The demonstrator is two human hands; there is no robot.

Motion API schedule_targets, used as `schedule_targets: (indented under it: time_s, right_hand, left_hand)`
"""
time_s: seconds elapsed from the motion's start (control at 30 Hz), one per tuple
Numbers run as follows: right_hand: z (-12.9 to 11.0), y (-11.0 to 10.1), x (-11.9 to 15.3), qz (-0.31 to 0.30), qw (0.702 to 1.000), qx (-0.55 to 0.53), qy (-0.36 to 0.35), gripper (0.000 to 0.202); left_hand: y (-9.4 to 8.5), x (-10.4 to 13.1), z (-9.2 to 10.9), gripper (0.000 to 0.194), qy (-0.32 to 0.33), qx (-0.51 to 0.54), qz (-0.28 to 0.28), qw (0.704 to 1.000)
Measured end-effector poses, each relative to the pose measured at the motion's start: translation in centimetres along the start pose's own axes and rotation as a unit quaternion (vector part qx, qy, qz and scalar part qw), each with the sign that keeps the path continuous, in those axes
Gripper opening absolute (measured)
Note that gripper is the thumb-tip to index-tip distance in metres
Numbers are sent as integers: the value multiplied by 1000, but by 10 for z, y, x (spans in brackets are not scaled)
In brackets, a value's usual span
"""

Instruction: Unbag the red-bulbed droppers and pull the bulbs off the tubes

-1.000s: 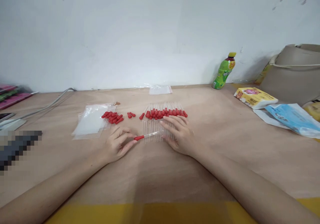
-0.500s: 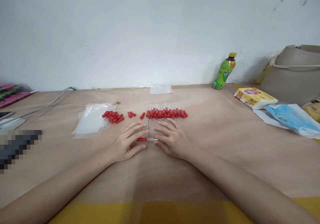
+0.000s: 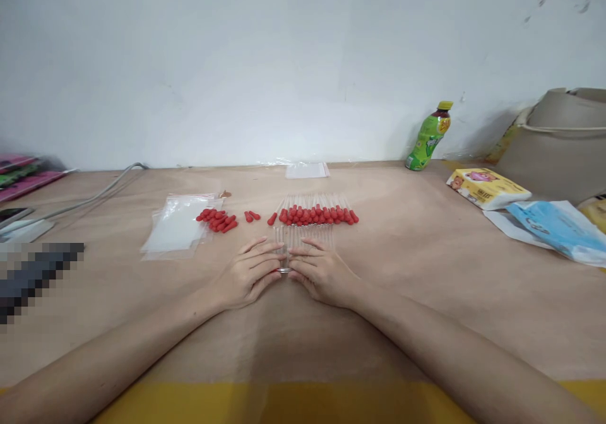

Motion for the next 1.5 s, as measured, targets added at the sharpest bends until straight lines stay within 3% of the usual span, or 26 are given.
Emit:
schedule_targets:
  time_s: [0.4,0.57,0.67,0.83,1.07,1.23,1.33,1.5]
  right_hand:
    - [-4,-7,4,17,996,62,-64,13]
    - [-4,-14,12,22,996,69,-56,18]
    - [7,-26,18,53,996,67,-10,20]
    - [31,-44,25,129,973,137,133,15]
    - [38,-52,27,97,953,233,169,19]
    - [39,-60,29,46,918,345,192,16]
    - [40,-58,30,25,915,356,190,16]
    - [39,-49,31,19,925,325,196,21]
  left_hand:
    - [-5,-1,3,14,7,2,-32,999]
    - [-6,4,-1,11,4,21,-25,999]
    - [-8,11,-14,13,-69,27,-5,997]
    - [-12,16,-39,23,-198,-36,52,978]
    - [-15,0,-71,44,-247,-117,25,962]
    - [-2,-10,-91,29,-301,-151,15,942]
    - [10,-10,-99,18,-273,-176,5,946]
    - [20,-4,-103,24,-219,-161,-6,962]
Point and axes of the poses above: each hand's wrist, its own x-axis away from the middle knuckle, its own y-axis out of the palm, z = x × y, the point moved 1 cm from there along -x, towards the middle knuckle, and after that the axes turned 10 degrees about -x, right-handed, at the moved point
